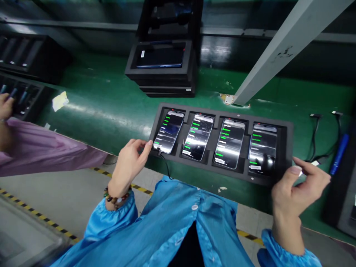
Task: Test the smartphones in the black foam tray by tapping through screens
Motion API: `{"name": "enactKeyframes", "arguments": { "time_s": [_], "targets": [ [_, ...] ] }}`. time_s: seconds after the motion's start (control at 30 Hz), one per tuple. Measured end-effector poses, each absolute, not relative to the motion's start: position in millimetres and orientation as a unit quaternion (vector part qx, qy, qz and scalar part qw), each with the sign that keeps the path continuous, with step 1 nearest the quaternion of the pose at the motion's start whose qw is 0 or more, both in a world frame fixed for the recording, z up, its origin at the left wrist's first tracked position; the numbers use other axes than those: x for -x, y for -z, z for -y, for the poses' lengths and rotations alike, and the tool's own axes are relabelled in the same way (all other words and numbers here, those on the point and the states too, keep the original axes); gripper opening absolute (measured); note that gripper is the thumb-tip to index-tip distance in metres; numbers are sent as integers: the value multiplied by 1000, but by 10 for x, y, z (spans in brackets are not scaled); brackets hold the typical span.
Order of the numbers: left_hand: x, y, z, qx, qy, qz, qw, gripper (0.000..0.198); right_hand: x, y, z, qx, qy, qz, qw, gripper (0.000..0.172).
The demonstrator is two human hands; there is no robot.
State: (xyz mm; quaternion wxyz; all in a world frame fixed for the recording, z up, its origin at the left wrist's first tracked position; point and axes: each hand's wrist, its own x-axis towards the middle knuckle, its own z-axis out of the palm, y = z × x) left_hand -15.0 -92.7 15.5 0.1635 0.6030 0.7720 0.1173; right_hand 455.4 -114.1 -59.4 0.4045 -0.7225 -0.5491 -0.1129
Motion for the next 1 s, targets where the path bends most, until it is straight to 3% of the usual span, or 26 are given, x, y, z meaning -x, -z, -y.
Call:
{"name": "enactKeyframes", "arguments": {
  "time_s": [0.13, 0.33, 0.7, 1.0],
  "targets": [
    [166, -170, 1031, -608, -122, -752, 225, 38, -4615, 597, 1095, 729, 137, 543, 394, 50],
    [-106, -48, 1150, -588, -165, -766, 201, 26, -4685, 624, 1012, 736, 143, 532, 393, 56],
    [-127, 83, 1190, -534, -206, -790, 220, 28, -4569, 590, 1037, 725, 75, 530, 433, 49],
    [-109, -12, 1114, -273, -361, -733, 508, 50, -4552, 523, 1084, 704, -15, 515, 488, 38]
  ]
}}
